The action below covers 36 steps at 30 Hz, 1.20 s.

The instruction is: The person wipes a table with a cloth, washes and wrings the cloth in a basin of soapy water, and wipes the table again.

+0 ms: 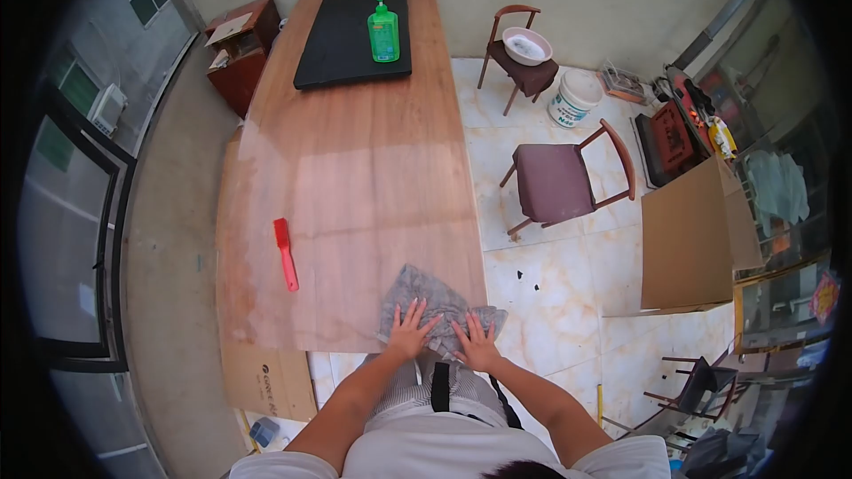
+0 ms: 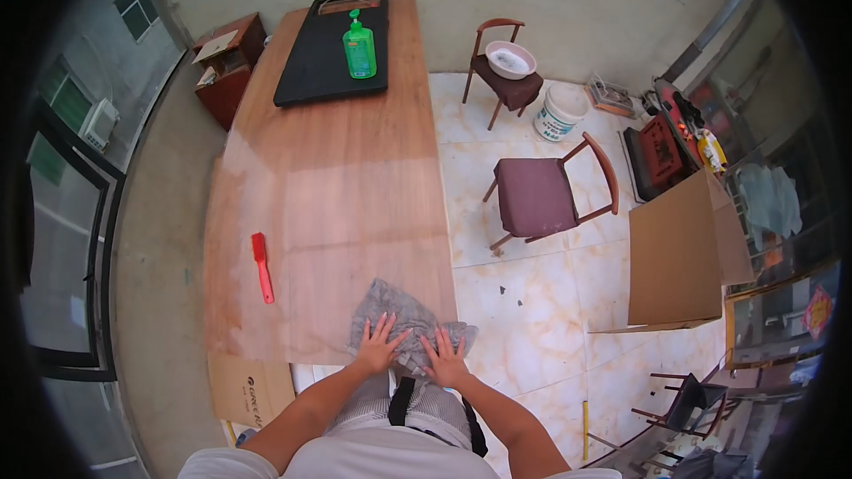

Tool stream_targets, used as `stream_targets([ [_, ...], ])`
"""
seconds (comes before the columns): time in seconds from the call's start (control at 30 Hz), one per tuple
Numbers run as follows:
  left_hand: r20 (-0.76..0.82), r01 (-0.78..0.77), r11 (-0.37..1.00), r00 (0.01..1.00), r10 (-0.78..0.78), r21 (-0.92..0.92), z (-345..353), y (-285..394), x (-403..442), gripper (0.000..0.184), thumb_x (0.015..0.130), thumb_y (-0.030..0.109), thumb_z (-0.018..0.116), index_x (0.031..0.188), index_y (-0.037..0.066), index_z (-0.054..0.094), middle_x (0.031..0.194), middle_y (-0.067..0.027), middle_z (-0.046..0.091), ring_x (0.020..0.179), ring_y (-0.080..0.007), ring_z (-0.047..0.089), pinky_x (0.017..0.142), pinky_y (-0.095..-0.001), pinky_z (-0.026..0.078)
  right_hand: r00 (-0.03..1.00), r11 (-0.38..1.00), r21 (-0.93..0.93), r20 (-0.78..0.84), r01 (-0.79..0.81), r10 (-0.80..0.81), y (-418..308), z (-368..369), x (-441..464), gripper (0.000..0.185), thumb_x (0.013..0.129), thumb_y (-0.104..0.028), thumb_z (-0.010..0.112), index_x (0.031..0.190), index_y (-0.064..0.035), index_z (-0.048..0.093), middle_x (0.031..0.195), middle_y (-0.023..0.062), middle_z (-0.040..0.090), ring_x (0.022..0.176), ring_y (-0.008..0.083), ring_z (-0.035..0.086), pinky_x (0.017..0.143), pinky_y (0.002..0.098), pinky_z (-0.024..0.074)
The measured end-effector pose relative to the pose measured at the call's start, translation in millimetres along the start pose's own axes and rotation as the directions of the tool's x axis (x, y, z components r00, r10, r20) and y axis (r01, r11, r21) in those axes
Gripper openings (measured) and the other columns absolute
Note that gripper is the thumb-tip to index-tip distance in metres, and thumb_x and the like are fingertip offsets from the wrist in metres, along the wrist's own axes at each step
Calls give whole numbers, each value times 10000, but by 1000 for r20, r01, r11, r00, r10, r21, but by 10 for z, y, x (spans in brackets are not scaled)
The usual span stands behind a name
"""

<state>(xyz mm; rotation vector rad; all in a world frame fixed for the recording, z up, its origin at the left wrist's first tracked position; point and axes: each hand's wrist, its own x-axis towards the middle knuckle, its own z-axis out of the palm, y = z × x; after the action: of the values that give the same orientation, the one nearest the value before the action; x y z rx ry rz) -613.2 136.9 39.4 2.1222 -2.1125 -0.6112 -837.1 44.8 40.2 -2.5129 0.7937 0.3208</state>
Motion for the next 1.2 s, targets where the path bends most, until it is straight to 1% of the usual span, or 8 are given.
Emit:
stream_targets([
  [0.1, 24, 109, 991, 993, -112, 80, -104, 170, -113, 696, 852, 253, 625, 1459, 400, 317, 1588, -73, 143, 1464, -307, 116, 1093, -659, 135, 1000, 999, 42, -1, -9, 9, -114, 40, -88, 824, 849, -381, 635, 1510, -195, 178, 1534, 266, 92, 1442, 423, 52, 1014, 759, 102],
  [0.27, -1, 117, 989, 993, -117, 87, 37, -11, -335, 656, 866, 163, 561, 1437, 412, 354, 1583, 2, 176, 1458, -262, 166, 1090, -659, 165, 999, 993, 117, 10, 32, -33, -334, 93, -45, 768, 805, -199, 639, 1480, -171, 274, 1524, 246, 156, 1443, 410, 88, 1006, 769, 103],
  [0.4, -31, 170, 980, 985, -168, 101, 12, -322, -732, 609, 894, 150, 492, 1433, 402, 362, 1569, 23, 220, 1447, -227, 210, 1097, -636, 186, 993, 988, 124, 67, 91, -100, -789, 166, 118, 765, 776, -164, 642, 1465, -156, 310, 1526, 252, 146, 1443, 415, 87, 981, 788, 127],
  [0.5, -58, 253, 962, 967, -248, 108, 26, -565, -1114, 603, 895, 160, 492, 1436, 393, 361, 1565, 23, 232, 1443, -218, 220, 1101, -618, 197, 981, 981, 92, 78, 168, -175, -1153, 293, 318, 784, 768, -178, 648, 1470, -155, 300, 1539, 255, 104, 1447, 421, 52, 977, 795, 111],
  [0.7, -73, 425, 898, 905, -420, 109, -68, -1149, -1869, 590, 896, 165, 509, 1436, 359, 372, 1553, 3, 266, 1434, -231, 248, 1105, -599, 207, 915, 960, 23, 296, 278, -272, -2044, 440, 870, 812, 824, -265, 655, 1505, -170, 224, 1554, 269, 0, 1449, 425, -48, 956, 811, 90],
  [0.9, -102, 543, 833, 839, -535, 101, -56, -1900, -2700, 550, 903, 174, 501, 1421, 329, 403, 1548, -6, 282, 1435, -230, 248, 1093, -617, 214, 874, 927, 18, 329, 374, -359, -3074, 694, 1332, 763, 834, -269, 640, 1494, -174, 270, 1567, 239, -7, 1457, 396, -48, 971, 805, 66],
  [1.1, -127, 608, 794, 787, -604, -7, -243, -2732, -3369, 577, 878, 222, 567, 1423, 315, 402, 1537, -10, 307, 1427, -227, 264, 1100, -628, 176, 882, 933, 71, 306, 353, -357, -4155, 994, 1850, 652, 920, -455, 520, 1469, -155, 337, 1570, 233, 2, 1458, 389, -45, 963, 807, 55],
  [1.2, -145, 583, 810, 798, -585, -63, -333, -3026, -3492, 593, 871, 269, 580, 1431, 307, 389, 1540, -23, 298, 1429, -238, 255, 1108, -628, 141, 930, 965, 116, 262, 235, -258, -4483, 1102, 2036, 619, 938, -503, 460, 1452, -169, 374, 1578, 207, 28, 1466, 350, -43, 969, 803, 0],
])
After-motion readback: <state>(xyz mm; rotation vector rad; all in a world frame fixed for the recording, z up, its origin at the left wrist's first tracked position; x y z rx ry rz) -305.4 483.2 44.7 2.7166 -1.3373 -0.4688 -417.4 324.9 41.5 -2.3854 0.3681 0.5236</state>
